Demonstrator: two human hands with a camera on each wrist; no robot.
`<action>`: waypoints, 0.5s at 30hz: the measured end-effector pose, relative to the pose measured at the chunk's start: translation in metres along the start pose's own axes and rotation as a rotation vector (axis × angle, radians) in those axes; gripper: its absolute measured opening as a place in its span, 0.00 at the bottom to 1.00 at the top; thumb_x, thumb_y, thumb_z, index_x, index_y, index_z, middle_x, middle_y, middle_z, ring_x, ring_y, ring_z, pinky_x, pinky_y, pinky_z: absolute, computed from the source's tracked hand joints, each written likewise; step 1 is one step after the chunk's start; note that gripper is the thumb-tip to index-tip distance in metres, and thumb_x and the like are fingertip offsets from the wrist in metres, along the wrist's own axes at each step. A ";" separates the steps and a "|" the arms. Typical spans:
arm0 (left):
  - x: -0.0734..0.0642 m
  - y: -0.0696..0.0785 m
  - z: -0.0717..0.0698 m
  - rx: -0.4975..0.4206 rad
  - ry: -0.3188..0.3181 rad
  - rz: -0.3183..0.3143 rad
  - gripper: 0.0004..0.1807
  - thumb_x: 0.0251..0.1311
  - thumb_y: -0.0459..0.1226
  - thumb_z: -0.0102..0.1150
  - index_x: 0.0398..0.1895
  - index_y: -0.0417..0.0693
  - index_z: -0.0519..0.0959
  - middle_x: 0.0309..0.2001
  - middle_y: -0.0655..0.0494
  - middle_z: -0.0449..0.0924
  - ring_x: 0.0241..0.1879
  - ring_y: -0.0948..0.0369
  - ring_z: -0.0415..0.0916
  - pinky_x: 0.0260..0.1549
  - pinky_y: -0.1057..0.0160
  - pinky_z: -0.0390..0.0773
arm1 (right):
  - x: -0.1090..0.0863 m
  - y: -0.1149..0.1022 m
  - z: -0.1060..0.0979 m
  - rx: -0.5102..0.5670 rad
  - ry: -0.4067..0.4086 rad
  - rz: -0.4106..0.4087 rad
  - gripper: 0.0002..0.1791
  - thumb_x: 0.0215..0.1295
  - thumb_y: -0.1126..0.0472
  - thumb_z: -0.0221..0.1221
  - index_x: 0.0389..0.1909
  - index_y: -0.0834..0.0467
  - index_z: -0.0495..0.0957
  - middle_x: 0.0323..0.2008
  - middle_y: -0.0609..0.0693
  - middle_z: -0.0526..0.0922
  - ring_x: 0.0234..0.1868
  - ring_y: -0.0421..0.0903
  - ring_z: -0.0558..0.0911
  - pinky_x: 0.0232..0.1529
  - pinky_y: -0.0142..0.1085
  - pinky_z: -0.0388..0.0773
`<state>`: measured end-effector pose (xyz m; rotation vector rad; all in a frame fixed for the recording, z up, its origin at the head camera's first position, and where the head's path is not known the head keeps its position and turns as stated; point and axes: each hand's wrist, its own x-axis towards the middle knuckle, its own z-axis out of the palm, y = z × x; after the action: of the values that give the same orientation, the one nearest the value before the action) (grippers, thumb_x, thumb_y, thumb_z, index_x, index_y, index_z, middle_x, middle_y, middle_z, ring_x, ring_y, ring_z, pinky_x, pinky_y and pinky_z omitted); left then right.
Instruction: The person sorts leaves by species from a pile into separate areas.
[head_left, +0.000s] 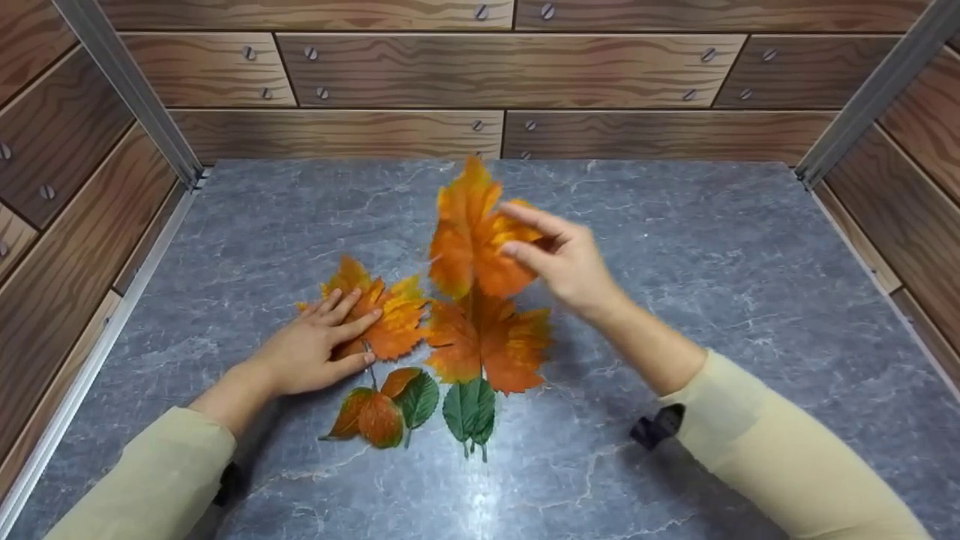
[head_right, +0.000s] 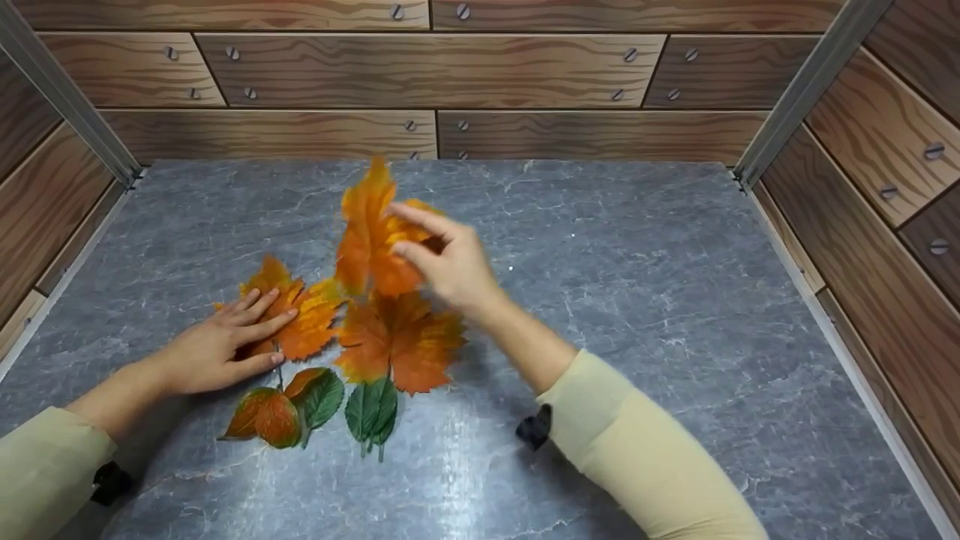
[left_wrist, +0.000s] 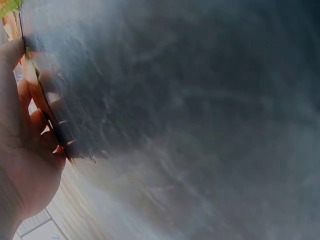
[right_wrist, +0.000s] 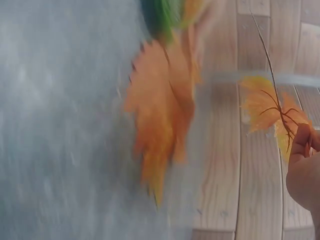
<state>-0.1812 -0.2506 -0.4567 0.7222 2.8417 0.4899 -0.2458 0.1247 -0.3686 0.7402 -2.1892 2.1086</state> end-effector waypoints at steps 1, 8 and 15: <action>0.000 0.000 0.000 0.000 0.001 -0.001 0.40 0.76 0.65 0.50 0.84 0.62 0.61 0.86 0.46 0.43 0.84 0.40 0.38 0.78 0.34 0.46 | 0.002 -0.001 -0.008 0.001 0.018 -0.004 0.25 0.69 0.74 0.66 0.67 0.65 0.80 0.50 0.59 0.89 0.39 0.45 0.88 0.37 0.33 0.87; -0.001 0.000 0.003 -0.006 -0.007 -0.008 0.40 0.76 0.65 0.50 0.84 0.62 0.61 0.86 0.46 0.43 0.84 0.40 0.38 0.78 0.33 0.46 | 0.011 0.001 -0.067 -0.055 0.152 0.021 0.20 0.71 0.74 0.65 0.63 0.68 0.82 0.49 0.51 0.90 0.45 0.44 0.87 0.45 0.33 0.86; 0.000 0.001 0.000 -0.005 -0.002 -0.013 0.40 0.76 0.65 0.49 0.85 0.63 0.60 0.86 0.48 0.42 0.84 0.40 0.37 0.77 0.32 0.45 | 0.016 0.012 -0.133 -0.084 0.230 0.070 0.21 0.74 0.70 0.64 0.65 0.69 0.80 0.45 0.43 0.90 0.40 0.39 0.87 0.39 0.29 0.86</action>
<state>-0.1808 -0.2494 -0.4566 0.7021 2.8410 0.4938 -0.3052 0.2452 -0.3628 0.3977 -2.1917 2.0022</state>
